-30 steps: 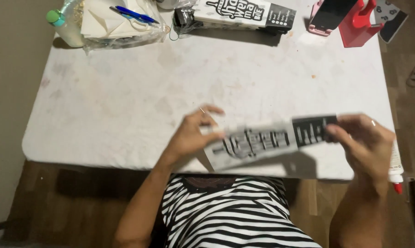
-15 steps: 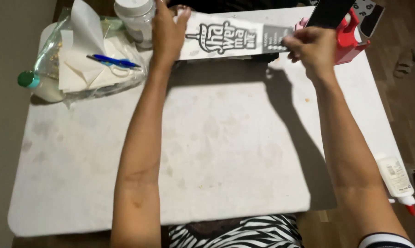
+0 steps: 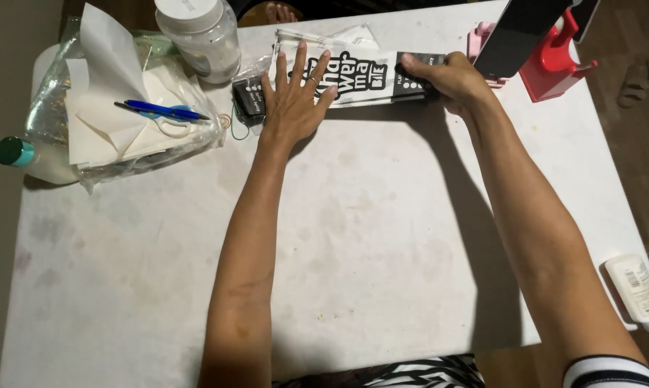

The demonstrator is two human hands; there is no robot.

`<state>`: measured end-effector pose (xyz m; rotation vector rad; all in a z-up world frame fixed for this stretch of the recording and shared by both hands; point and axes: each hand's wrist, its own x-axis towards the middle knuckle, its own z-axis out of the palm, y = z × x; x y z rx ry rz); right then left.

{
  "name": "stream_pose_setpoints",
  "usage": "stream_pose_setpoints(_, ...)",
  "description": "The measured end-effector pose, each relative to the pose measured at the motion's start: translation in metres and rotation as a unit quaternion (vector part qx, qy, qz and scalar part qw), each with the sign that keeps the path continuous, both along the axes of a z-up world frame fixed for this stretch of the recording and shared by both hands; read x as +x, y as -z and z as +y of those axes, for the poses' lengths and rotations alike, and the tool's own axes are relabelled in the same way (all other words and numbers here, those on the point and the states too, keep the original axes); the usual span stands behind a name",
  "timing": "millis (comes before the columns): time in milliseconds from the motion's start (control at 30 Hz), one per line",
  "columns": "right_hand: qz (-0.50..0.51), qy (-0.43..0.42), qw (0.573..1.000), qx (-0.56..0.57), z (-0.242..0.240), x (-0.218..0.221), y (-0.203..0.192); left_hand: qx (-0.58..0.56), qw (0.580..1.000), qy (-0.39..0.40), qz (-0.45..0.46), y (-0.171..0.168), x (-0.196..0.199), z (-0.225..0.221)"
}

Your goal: The person stacks printed paper sleeves by hand on a white table, aligns them into a neat pile, and سپس places them into a clear plastic bag.

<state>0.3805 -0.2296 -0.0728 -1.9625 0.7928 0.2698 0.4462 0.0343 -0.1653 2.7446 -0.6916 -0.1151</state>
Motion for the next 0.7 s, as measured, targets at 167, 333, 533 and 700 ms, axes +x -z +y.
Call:
stream_pose_setpoints(167,-0.068,0.09,0.969,0.222,-0.006,0.014,0.015,-0.016,1.0,0.002,0.003,0.004,0.0,0.002)
stream_pose_setpoints(333,-0.094,0.099,0.962,0.236,-0.002,0.015,0.013,-0.021,1.0,0.002,0.008,0.003,-0.002,0.002)
stream_pose_setpoints(533,-0.055,0.029,0.982,0.176,-0.005,0.008,0.008,-0.039,0.999,0.005,0.032,-0.003,-0.002,0.004)
stream_pose_setpoints(700,-0.138,0.079,0.971,0.177,0.003,0.0,0.002,-0.05,0.997,0.009,0.058,-0.009,-0.005,0.004)
